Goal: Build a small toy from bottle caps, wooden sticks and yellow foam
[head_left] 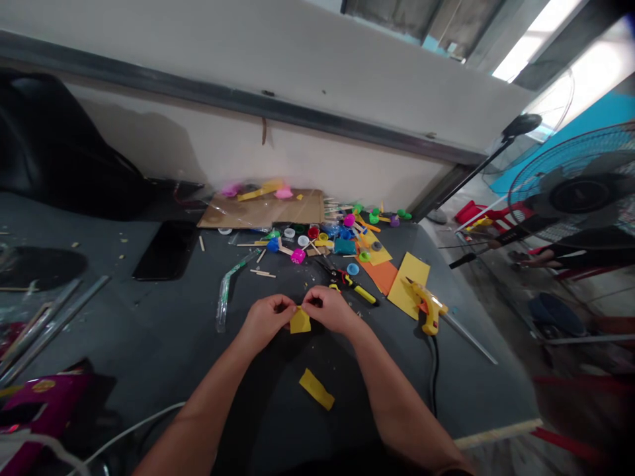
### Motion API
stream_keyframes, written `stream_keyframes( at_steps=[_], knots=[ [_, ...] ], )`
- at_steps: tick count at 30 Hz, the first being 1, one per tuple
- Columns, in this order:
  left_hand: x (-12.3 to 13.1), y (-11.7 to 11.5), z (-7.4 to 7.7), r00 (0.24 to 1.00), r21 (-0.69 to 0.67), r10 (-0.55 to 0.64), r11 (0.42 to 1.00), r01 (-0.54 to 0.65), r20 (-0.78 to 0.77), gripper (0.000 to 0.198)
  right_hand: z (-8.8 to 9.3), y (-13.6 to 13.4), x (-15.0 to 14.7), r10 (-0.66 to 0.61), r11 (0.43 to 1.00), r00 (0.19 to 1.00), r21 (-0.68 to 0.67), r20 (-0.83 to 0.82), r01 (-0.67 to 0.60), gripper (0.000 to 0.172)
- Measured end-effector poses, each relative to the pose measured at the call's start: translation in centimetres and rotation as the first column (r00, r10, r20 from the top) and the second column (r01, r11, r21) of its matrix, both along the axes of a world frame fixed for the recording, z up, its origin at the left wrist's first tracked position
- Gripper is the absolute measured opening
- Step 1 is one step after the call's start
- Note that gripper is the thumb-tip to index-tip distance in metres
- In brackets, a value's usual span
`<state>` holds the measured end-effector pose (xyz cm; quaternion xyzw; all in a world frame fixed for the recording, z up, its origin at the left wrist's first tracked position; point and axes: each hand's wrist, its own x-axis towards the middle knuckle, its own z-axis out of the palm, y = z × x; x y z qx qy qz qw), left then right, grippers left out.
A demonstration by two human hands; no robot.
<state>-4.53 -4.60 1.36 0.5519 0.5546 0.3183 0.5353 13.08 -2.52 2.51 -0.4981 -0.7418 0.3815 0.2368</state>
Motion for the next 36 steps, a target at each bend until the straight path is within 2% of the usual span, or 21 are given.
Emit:
stream_keyframes(
  at_steps=[8,29,36],
  knots=[
    [0.1,0.1,0.5,0.990,-0.066,0.067,0.996,-0.059,0.122,0.024,0.2,0.1,0.1,-0.052,0.998,0.998,-0.045,-0.047,0.049,0.008],
    [0.0,-0.1,0.9,0.995,-0.033,0.050,0.998,-0.047,0.082,0.022,0.2,0.1,0.1,-0.029,1.000,0.999,-0.013,-0.032,0.029,0.013],
    [0.2,-0.1,1.1,0.995,-0.076,0.047,0.996,-0.040,0.092,0.030,-0.2,0.1,-0.1,-0.061,0.998,0.997,0.021,-0.052,0.062,0.011]
  ],
)
